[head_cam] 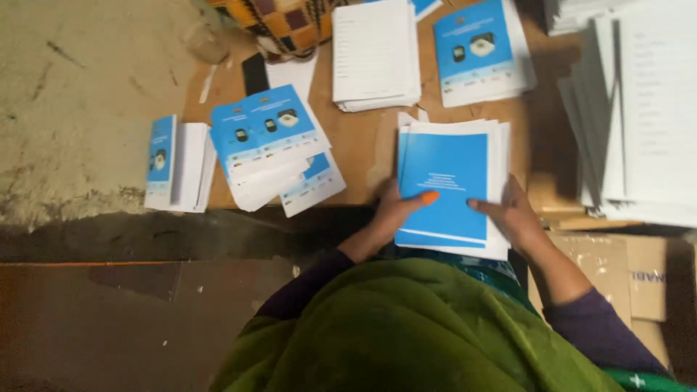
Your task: The person assembles small booklets by inserting stacks of white lined paper into blue covers. They pick up a cover, open it, place the paper inside, and then close it before stacking the finished booklet on the table.
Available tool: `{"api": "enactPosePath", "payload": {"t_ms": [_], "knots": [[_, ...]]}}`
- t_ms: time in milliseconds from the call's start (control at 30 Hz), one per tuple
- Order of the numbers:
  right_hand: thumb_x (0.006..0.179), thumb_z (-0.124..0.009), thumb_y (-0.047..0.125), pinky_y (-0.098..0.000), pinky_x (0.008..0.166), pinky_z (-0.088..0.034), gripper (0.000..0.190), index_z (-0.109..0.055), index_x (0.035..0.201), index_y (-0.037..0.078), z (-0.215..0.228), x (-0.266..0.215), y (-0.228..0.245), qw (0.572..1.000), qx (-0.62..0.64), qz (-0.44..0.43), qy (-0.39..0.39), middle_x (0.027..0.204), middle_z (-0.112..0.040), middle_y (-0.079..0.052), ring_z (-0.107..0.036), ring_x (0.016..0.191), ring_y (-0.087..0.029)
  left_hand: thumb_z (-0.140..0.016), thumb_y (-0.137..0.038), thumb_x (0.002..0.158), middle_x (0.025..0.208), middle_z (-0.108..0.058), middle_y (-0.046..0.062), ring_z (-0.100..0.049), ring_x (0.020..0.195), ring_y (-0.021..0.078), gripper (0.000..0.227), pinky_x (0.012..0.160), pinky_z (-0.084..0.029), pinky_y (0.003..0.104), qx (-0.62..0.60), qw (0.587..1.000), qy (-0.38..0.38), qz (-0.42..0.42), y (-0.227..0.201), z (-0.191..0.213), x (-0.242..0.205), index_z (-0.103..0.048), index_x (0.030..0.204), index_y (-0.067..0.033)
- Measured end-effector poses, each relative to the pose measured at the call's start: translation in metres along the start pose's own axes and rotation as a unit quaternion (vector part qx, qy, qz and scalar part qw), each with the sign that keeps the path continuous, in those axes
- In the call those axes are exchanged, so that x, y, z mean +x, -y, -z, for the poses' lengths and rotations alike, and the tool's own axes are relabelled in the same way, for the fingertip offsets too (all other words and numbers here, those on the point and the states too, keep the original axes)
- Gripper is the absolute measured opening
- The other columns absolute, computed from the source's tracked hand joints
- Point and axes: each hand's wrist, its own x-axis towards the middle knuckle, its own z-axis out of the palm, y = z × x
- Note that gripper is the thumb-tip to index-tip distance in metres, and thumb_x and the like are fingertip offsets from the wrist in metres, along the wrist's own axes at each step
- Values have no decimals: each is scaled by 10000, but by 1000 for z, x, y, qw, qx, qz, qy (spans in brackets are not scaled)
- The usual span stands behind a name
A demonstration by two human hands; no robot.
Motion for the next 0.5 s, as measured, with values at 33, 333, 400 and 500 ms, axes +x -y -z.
{"api": "enactPosePath", "payload": {"t_ms": [33,333,400,500], "knots": [[681,-808,318,-648,1102,-170,1126,-123,1524,22,0,3,0,996,-81,-1,-21,1507,-214,-333,-221,1386,-472,-863,-322,701,1217,-622,145,-589,1146,254,735,997,-422,449,-2,998,1,-65,1,-4,3,-547,1309,-56],[766,-694,-12,-417,988,-387,796,-223,1407,28,14,30,48,920,-25,391,-18,1308,-338,-180,-365,1220,-298,-765,-276,628,1540,-226,151,-299,1391,322,1168,1094,-355,473,4,987,58,-153,-159,-2,-25,-30,1516,-87],[774,-706,38,-405,960,-380,769,-249,1392,26,15,54,38,908,-39,417,-26,1276,-325,-151,-365,1203,-279,-773,-220,623,1496,-313,178,-415,1327,354,1140,1054,-452,495,-22,985,69,-153,-157,0,-15,-66,1508,-103],[725,-685,103,-462,1069,-347,876,-218,1464,47,4,55,20,942,-39,334,12,1461,-355,-194,-360,1337,-319,-832,-181,518,1283,-554,155,-574,1175,309,1001,950,-540,439,-15,989,90,-116,-126,4,-4,-359,1394,-83]]}}
